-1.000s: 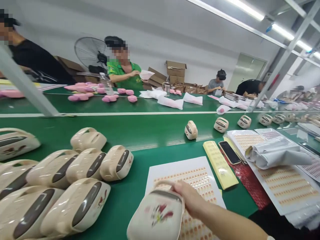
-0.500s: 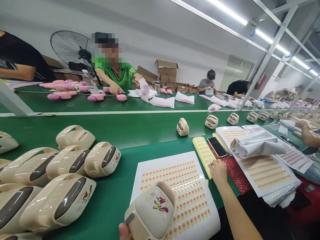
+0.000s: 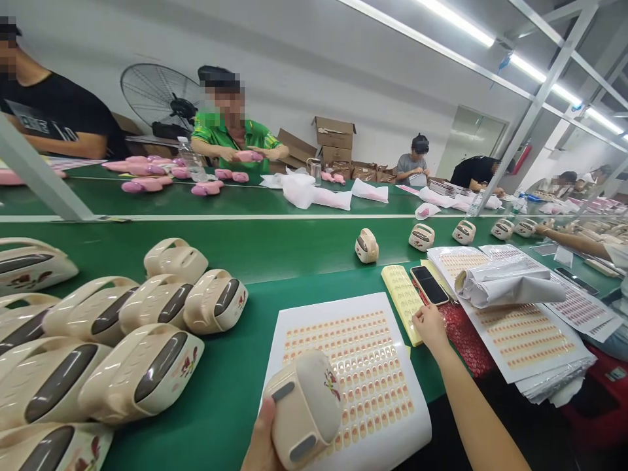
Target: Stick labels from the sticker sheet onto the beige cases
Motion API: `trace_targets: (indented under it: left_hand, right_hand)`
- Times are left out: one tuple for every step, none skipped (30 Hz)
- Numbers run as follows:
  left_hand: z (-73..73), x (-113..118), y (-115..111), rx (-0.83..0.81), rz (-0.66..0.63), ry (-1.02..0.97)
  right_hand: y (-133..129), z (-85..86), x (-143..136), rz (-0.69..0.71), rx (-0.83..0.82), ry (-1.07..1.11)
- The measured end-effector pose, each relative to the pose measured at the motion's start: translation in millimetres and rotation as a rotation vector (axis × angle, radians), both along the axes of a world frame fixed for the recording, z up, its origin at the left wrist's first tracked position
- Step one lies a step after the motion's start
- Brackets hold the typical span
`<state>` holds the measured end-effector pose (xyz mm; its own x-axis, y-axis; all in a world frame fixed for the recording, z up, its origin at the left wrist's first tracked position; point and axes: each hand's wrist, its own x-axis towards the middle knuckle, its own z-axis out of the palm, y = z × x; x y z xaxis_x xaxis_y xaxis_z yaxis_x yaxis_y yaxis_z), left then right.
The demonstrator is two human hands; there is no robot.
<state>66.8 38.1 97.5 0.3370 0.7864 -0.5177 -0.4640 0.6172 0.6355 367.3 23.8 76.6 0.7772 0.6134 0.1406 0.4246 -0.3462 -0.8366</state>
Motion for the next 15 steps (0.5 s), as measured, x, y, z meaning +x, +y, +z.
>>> trace_targets:
  left_hand:
    - [4.5,2.3,1.6,0.005,-0.001,0.017]
    - [7.9,4.7,3.6,0.008,0.003,0.027]
    - [10.1,7.3,5.7,0.010,0.017,0.032]
    - [11.0,10.0,8.1,0.015,0.039,0.034]
    - [10.7,12.9,10.4,0.020,0.063,0.038]
    - [9.6,15.9,12.6,0.030,0.085,0.043]
    - [7.8,19.1,14.6,0.045,0.101,0.051]
    - [5.7,22.3,16.2,0.067,0.111,0.063]
    - [3.5,25.4,17.6,0.095,0.119,0.075]
    - [1.5,28.4,18.6,0.127,0.126,0.085]
    - [-0.2,31.1,19.2,0.159,0.133,0.089]
    - [-1.5,33.4,19.6,0.187,0.140,0.087]
    - [-2.7,35.2,19.7,0.209,0.145,0.080]
    - [-3.6,36.5,19.7,0.223,0.147,0.067]
    - [-4.5,37.4,19.6,0.230,0.146,0.054]
  right_hand:
    - [-0.6,3.1,0.0,0.013,0.008,0.038]
    - [-1.8,7.1,-0.4,0.032,0.016,0.083]
    - [-3.6,11.8,-1.8,0.057,0.026,0.133]
    - [-5.6,17.1,-4.8,0.087,0.041,0.186]
    - [-7.6,22.8,-10.3,0.121,0.062,0.236]
    - [-9.4,28.5,-18.6,0.159,0.089,0.283]
    - [-10.8,33.9,-30.0,0.199,0.117,0.325]
    - [-11.7,38.6,-44.1,0.241,0.143,0.359]
    - [-12.1,42.4,-60.5,0.289,0.168,0.393]
    - [-11.9,45.2,-78.1,0.343,0.193,0.434]
    - [-11.2,46.9,-95.8,0.401,0.214,0.481]
    - [-10.1,47.6,-112.5,0.462,0.234,0.536]
    - [-8.7,47.3,-127.0,0.511,0.244,0.582]
    - [-6.9,46.2,-138.8,0.544,0.247,0.618]
    - [-5.1,44.6,-147.4,0.558,0.242,0.636]
